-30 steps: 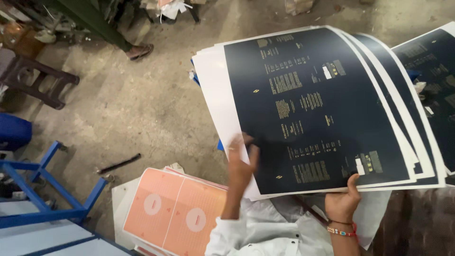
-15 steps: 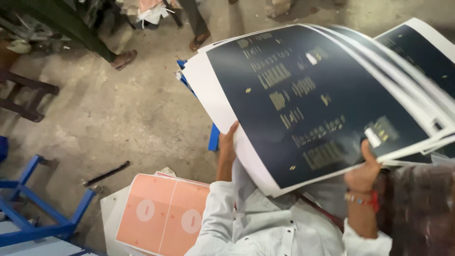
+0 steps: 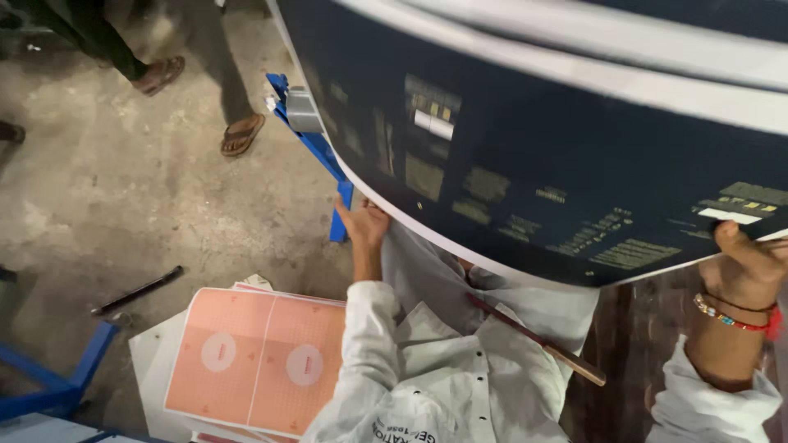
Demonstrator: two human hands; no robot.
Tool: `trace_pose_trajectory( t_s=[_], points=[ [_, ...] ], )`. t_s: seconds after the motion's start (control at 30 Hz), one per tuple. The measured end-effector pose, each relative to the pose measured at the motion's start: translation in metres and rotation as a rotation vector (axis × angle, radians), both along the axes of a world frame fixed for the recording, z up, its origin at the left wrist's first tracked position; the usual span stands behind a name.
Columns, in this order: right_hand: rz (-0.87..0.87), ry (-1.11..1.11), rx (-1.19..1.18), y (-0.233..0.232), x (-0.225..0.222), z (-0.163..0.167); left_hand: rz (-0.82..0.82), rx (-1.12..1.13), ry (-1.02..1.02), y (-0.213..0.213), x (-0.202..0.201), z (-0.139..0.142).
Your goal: The person operates a printing machine by feeding paper rolls, using a tool to smooth or guide the paper, and then collecting the printed sheets.
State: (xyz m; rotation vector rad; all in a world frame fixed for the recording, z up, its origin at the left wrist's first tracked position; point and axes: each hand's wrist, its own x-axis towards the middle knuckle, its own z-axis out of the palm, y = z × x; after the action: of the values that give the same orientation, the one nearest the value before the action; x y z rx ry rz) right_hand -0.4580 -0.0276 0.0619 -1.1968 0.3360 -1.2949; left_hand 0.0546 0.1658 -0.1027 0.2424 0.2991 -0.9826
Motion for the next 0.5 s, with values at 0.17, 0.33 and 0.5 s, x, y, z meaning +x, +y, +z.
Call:
trace_pose_trajectory(
  t_s=[0.17, 0.33, 0.5],
  points=[
    [0.022, 0.156, -0.042, -0.004, -0.013, 0.008, -0.076, 0.039, -0.036, -0.003, 0.015, 0.004],
    [-0.009, 0.178, -0.024, 0.004, -0.023, 0.012, -0.009, 0.09, -0.167, 0.014, -0.009, 0.001],
    [-0.032, 0.177, -0.02, 0.008, -0.033, 0.015, 0.072, 0.289, -0.225, 0.051, -0.048, -0.022]
  ],
)
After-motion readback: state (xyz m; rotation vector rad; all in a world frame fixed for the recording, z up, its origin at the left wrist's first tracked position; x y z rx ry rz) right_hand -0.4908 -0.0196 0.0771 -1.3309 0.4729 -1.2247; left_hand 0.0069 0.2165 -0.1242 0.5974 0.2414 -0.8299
